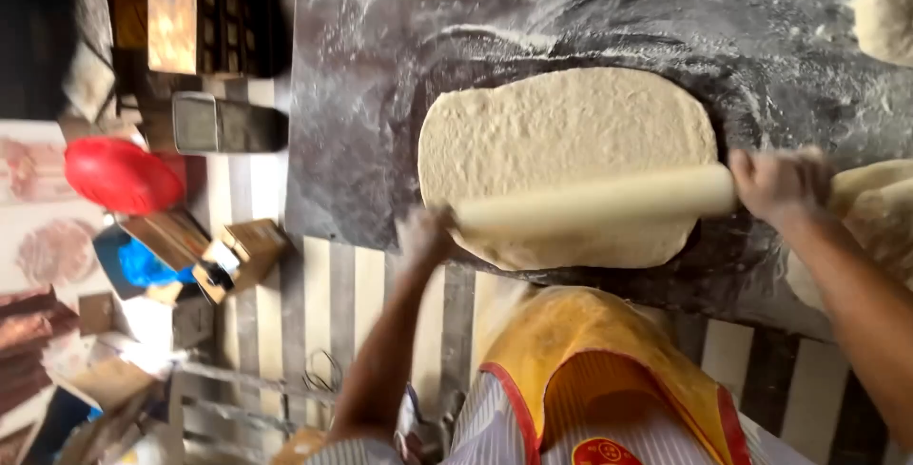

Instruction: The person rolls a piece of dough flat on a floured wooden table using a rolling pin, then lifts and stretches the flattened dough into a black baking tray, pressing it to fit the corners. They repeat the process with a second dough piece, rolling it out and fitting it into another tray.

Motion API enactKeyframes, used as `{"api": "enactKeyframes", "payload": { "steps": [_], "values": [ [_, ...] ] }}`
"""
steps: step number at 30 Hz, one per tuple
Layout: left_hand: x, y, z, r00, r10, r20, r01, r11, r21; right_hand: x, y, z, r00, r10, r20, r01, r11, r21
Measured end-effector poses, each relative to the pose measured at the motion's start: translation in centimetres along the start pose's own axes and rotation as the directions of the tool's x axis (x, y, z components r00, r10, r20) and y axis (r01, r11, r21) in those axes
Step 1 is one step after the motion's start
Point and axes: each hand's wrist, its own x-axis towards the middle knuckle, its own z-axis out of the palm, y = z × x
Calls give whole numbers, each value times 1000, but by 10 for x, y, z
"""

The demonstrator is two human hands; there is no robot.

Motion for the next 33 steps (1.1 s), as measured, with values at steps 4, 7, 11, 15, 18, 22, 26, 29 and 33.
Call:
{"api": "enactKeyframes", "payload": {
  "steps": [4,7,11,15,18,22,26,29,33],
  "values": [
    [93,-78,-29,952,101,-290,-64,989,135,12,-102,-44,984,-22,-176,39,995,95],
    [131,-125,-37,948,100,-301,-75,993,94,14,-173,-52,977,35,-212,-2,988,154],
    [88,-158,-2,911,41,-410,-1,995,96,-8,-205,-21,878,-26,-479,126,976,179],
    [-6,-207,102,882,121,-455,-36,981,191,-46,-201,24,851,-109,-514,300,904,304],
    [-41,-178,53,984,-154,94,149,987,59,-51,-217,-8,855,-145,-497,268,945,186],
    [22,-214,43,998,-54,-17,54,999,3,33,-231,5,925,-93,-369,133,988,83],
    [146,-265,19,895,143,-422,-14,956,294,155,-254,3,615,-292,-733,287,948,-137],
    [210,-266,-44,916,68,-395,30,971,236,216,-285,11,619,-213,-756,232,969,-83],
    [207,-273,-57,918,70,-390,-25,993,119,189,-311,-10,683,-200,-702,19,966,-257]
  ]
}}
